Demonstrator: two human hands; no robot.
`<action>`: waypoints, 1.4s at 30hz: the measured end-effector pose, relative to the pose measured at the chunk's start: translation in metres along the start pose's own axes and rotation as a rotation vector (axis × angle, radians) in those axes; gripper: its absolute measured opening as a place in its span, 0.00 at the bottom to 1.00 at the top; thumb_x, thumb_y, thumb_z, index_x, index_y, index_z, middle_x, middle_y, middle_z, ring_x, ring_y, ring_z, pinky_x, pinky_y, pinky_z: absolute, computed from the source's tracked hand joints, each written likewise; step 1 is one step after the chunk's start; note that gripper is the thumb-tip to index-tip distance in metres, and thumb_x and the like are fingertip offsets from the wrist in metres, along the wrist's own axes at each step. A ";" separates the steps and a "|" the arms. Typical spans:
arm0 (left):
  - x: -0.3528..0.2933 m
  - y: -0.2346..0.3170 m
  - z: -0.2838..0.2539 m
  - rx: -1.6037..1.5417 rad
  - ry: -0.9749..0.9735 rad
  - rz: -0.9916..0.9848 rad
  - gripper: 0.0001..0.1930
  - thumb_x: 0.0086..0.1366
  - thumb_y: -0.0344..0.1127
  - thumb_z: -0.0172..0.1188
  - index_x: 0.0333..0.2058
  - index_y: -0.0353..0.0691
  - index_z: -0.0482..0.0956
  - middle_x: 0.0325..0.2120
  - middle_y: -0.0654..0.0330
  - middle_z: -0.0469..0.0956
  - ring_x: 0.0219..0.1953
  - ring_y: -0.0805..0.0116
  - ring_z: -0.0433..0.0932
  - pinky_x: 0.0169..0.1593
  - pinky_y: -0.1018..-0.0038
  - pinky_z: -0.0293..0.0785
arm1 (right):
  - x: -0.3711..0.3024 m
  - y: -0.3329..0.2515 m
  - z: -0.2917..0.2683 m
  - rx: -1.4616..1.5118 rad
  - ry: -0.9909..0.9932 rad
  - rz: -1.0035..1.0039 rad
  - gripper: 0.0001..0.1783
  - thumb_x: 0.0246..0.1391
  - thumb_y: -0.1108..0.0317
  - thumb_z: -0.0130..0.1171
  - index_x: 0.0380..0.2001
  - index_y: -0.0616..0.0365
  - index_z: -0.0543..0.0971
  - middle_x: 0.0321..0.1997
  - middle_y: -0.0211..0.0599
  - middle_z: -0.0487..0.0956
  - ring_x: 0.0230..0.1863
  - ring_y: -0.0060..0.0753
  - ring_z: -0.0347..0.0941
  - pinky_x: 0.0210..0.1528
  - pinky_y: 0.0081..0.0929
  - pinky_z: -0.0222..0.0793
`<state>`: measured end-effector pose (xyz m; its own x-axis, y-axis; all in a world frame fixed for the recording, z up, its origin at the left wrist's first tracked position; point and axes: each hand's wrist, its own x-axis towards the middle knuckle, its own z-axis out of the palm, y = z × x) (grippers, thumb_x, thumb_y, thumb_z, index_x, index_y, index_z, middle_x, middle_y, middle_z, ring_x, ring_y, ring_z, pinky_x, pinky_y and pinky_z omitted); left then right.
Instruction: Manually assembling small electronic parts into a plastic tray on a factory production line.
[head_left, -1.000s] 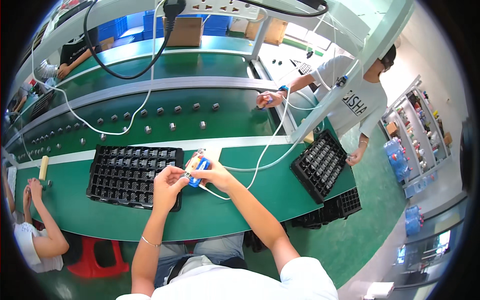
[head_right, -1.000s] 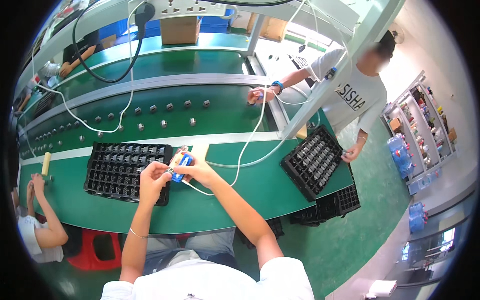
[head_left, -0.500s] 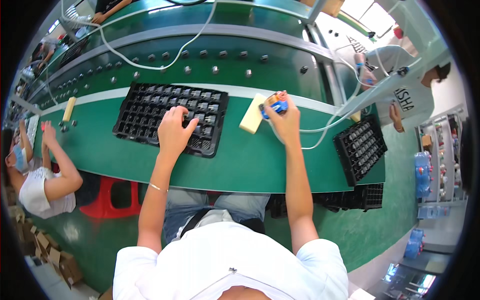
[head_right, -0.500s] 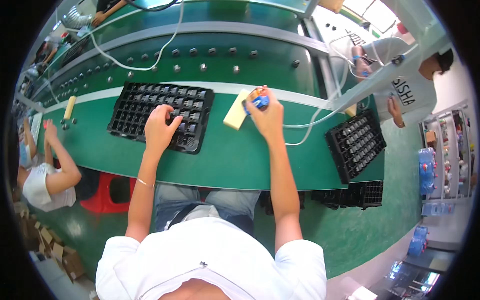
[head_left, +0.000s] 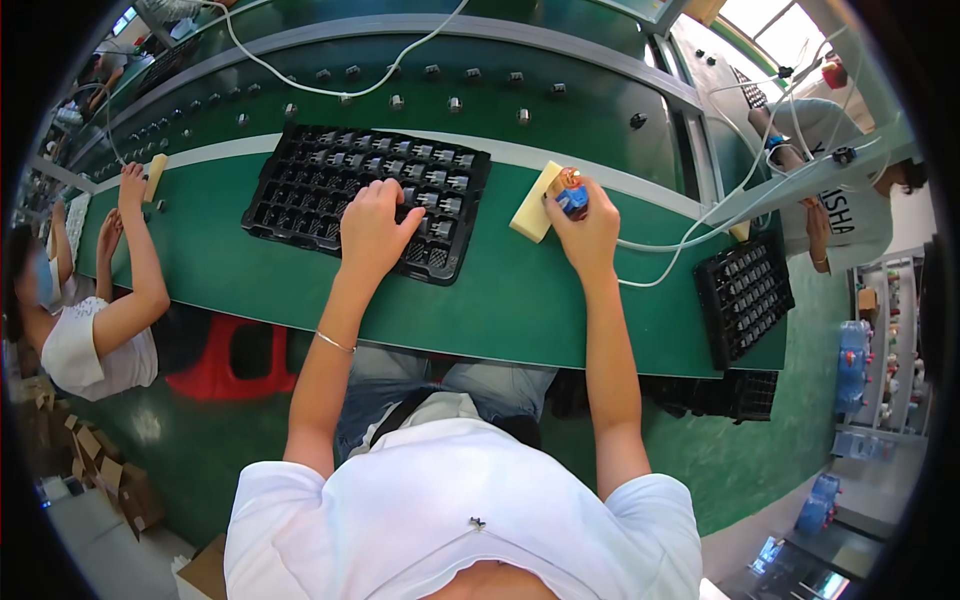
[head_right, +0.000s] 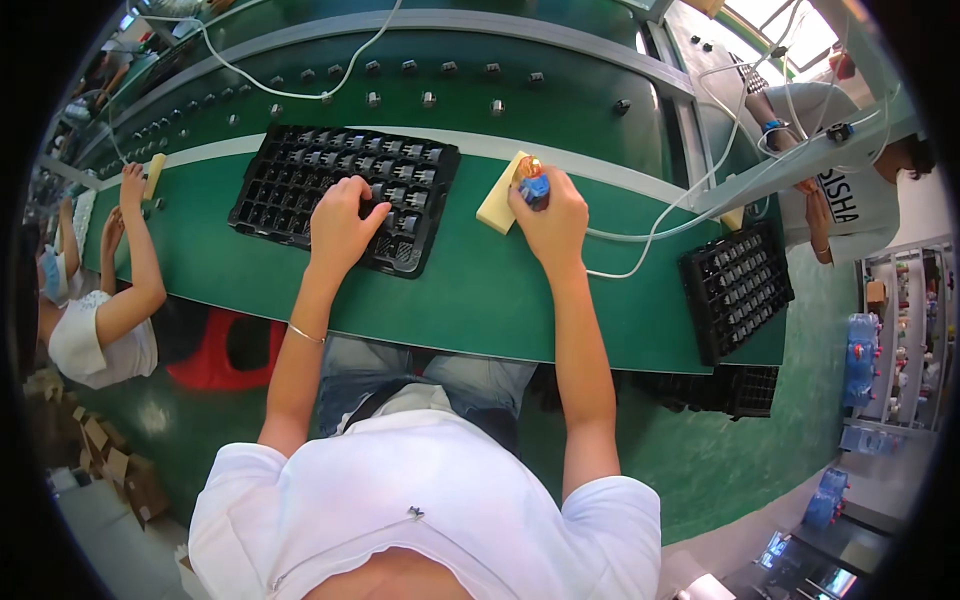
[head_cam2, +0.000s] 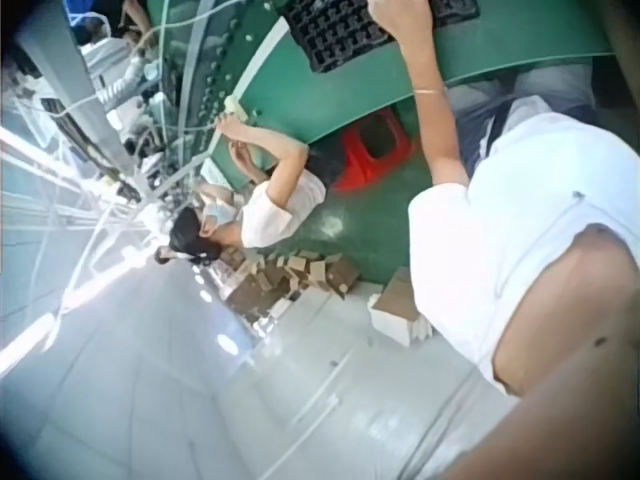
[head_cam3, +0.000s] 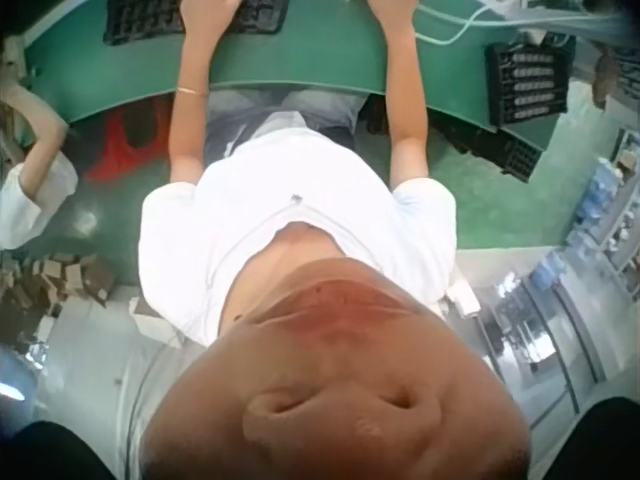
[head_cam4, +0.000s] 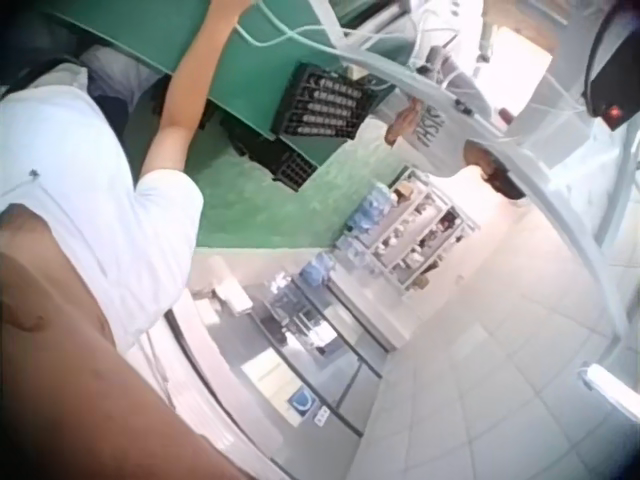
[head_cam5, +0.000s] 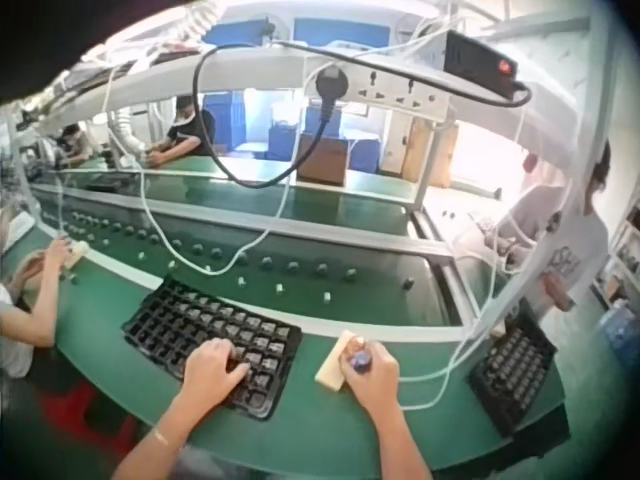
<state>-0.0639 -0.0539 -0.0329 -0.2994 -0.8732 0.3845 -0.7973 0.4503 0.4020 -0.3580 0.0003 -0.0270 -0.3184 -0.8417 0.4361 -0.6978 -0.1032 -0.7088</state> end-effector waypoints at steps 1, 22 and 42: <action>0.000 0.002 0.001 0.001 -0.009 -0.001 0.16 0.57 0.42 0.69 0.31 0.39 0.73 0.28 0.57 0.74 0.34 0.55 0.75 0.37 0.62 0.71 | 0.001 0.002 0.000 0.004 0.019 -0.014 0.22 0.44 0.64 0.72 0.42 0.64 0.80 0.31 0.41 0.81 0.28 0.31 0.77 0.34 0.27 0.74; 0.021 -0.007 0.007 -0.058 0.091 -0.126 0.16 0.55 0.44 0.69 0.26 0.37 0.78 0.24 0.59 0.78 0.27 0.59 0.76 0.33 0.63 0.70 | -0.004 0.010 0.003 -0.047 0.050 -0.034 0.24 0.44 0.61 0.72 0.43 0.64 0.81 0.33 0.38 0.82 0.27 0.29 0.77 0.32 0.25 0.74; -0.014 0.040 0.028 -1.088 -0.060 -0.324 0.08 0.65 0.25 0.60 0.43 0.32 0.79 0.35 0.66 0.79 0.37 0.80 0.75 0.44 0.83 0.71 | 0.129 0.058 0.052 -0.129 0.041 0.060 0.17 0.43 0.57 0.66 0.31 0.59 0.79 0.28 0.52 0.80 0.32 0.58 0.78 0.35 0.46 0.73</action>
<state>-0.1062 -0.0288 -0.0456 -0.2098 -0.9724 0.1023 0.0283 0.0986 0.9947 -0.4062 -0.1419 -0.0401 -0.3861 -0.8216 0.4193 -0.7525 0.0177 -0.6583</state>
